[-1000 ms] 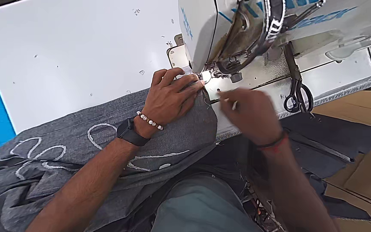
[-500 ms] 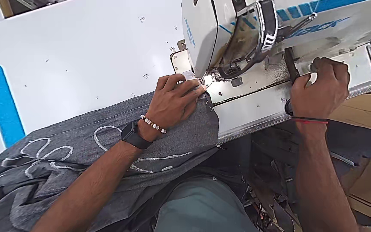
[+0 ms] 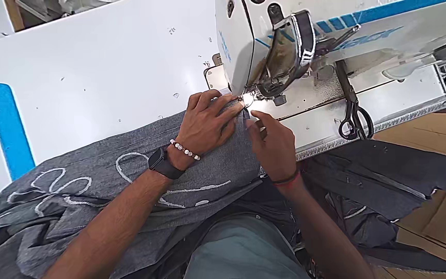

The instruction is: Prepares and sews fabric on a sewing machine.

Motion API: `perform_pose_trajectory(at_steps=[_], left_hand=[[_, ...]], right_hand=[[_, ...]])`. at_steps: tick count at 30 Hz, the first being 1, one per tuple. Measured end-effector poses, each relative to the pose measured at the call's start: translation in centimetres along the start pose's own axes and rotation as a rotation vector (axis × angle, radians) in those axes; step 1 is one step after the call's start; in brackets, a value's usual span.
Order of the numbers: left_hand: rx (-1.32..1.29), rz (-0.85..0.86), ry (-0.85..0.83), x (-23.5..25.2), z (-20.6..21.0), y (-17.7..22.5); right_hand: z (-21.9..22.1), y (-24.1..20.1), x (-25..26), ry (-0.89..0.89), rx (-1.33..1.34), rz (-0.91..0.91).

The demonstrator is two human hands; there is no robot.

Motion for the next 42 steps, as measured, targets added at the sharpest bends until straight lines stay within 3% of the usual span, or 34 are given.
perform_pose_trajectory(at_steps=[5,9,14,20,22,26,29,31,33,37,42], left_hand=[[-0.023,0.058,0.011,-0.2,0.0,0.0],[0.008,-0.008,0.008,-0.2,-0.1,0.0],[0.038,-0.058,0.003,0.0,0.0,-0.5],[0.117,-0.11,0.002,0.8,-0.3,-1.2],[0.101,-0.128,-0.021,0.7,-0.2,-0.2],[-0.125,-0.153,-0.018,-0.5,0.8,0.5],[-0.156,-0.108,-0.027,-0.8,0.9,0.6],[-0.15,-0.082,-0.001,-0.6,0.8,0.5],[-0.16,-0.049,0.008,-0.6,0.7,0.2],[-0.172,-0.006,-0.005,-0.6,0.5,-0.4],[-0.165,0.055,-0.03,-0.5,0.5,-0.9]], right_hand=[[1.2,-1.7,-0.4,0.14,-0.3,-0.097],[1.7,-2.3,-1.3,0.089,-0.356,-0.201],[1.5,-2.0,0.0,-0.009,-0.356,-0.137],[2.0,-2.5,1.6,0.009,-0.44,-0.069],[1.6,-2.2,1.2,-0.075,-0.384,-0.054],[-2.5,0.9,1.8,-0.13,-0.149,-0.029],[-7.0,4.5,6.2,0.006,-0.307,-0.018],[-7.7,6.8,9.5,0.065,-0.367,-0.104],[-7.3,7.5,10.3,0.012,-0.399,-0.178],[-5.4,5.5,5.7,-0.099,-0.277,-0.203],[-1.5,1.2,2.0,0.048,-0.191,-0.27]])
Point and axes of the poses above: each hand's wrist, its own x-axis towards the middle knuckle, its own z-axis out of the palm, y = z × x, the point moved 8 cm from there along x, towards the middle knuckle, and after that the axes turned 5 degrees about -x, right-handed, at the moved point
